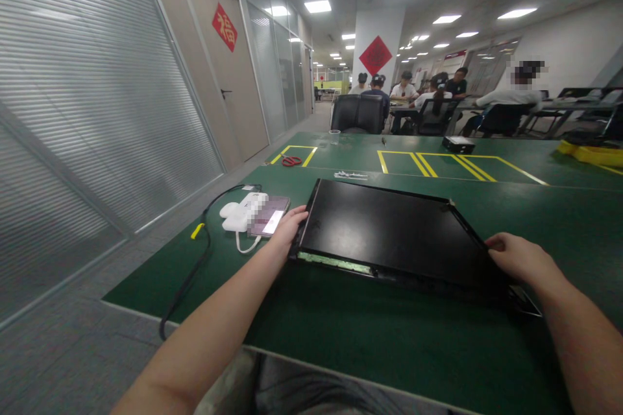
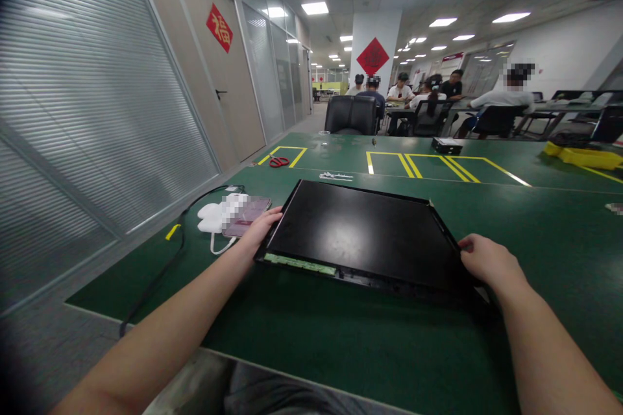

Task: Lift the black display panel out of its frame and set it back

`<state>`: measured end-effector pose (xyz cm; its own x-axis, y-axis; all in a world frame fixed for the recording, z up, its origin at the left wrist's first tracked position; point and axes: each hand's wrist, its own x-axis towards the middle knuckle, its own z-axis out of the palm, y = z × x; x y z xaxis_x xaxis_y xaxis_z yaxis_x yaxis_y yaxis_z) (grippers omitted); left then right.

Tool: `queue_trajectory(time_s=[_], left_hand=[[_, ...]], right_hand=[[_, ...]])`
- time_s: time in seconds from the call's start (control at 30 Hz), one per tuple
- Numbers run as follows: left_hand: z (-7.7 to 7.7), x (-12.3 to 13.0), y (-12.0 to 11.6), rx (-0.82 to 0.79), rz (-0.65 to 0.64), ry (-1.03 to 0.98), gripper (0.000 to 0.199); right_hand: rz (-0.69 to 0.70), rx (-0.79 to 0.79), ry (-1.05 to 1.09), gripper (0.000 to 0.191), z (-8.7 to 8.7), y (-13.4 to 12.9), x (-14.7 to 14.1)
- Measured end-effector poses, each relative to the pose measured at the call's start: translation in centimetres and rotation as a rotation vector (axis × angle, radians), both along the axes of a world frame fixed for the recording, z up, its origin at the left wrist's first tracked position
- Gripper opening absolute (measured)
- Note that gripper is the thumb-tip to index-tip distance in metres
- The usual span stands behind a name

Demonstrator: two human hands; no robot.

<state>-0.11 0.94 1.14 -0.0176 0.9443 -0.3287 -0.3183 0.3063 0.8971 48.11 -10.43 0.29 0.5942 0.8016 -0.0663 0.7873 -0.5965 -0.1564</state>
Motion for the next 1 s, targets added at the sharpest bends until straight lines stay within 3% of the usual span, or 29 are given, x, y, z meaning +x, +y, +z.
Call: queue_trajectory(time_s=[0.23,0.33,0.57,0.77,0.9,1.0], left_hand=[[0.35,-0.22,-0.56,-0.004,-0.078,0.012,0.082],[0.47,-0.22,-0.75,0.001,-0.08,0.017,0.088],[0.28,-0.25,-0.73,0.054,-0.141,-0.076,0.053],[-0.11,-0.54,-0.41,0.132,-0.189,-0.094,0.044],[0.2,-0.3,-0.72,0.17,-0.159,-0.111,0.031],[0.18,-0.27,-0.95,0.177,-0.15,-0.076,0.033]], right_hand=[[0.011,0.018,0.001,0.028,-0.06,-0.12,0.0],[0.011,0.032,0.001,0.026,-0.21,-0.14,0.02],[0.007,0.043,0.015,0.024,-0.53,-0.18,0.31],[0.014,0.048,0.006,0.024,-0.68,-0.05,0.38],[0.012,0.038,0.01,0.025,-0.56,0.02,0.23],[0.011,0.036,0.004,0.024,-0.54,0.04,0.23]])
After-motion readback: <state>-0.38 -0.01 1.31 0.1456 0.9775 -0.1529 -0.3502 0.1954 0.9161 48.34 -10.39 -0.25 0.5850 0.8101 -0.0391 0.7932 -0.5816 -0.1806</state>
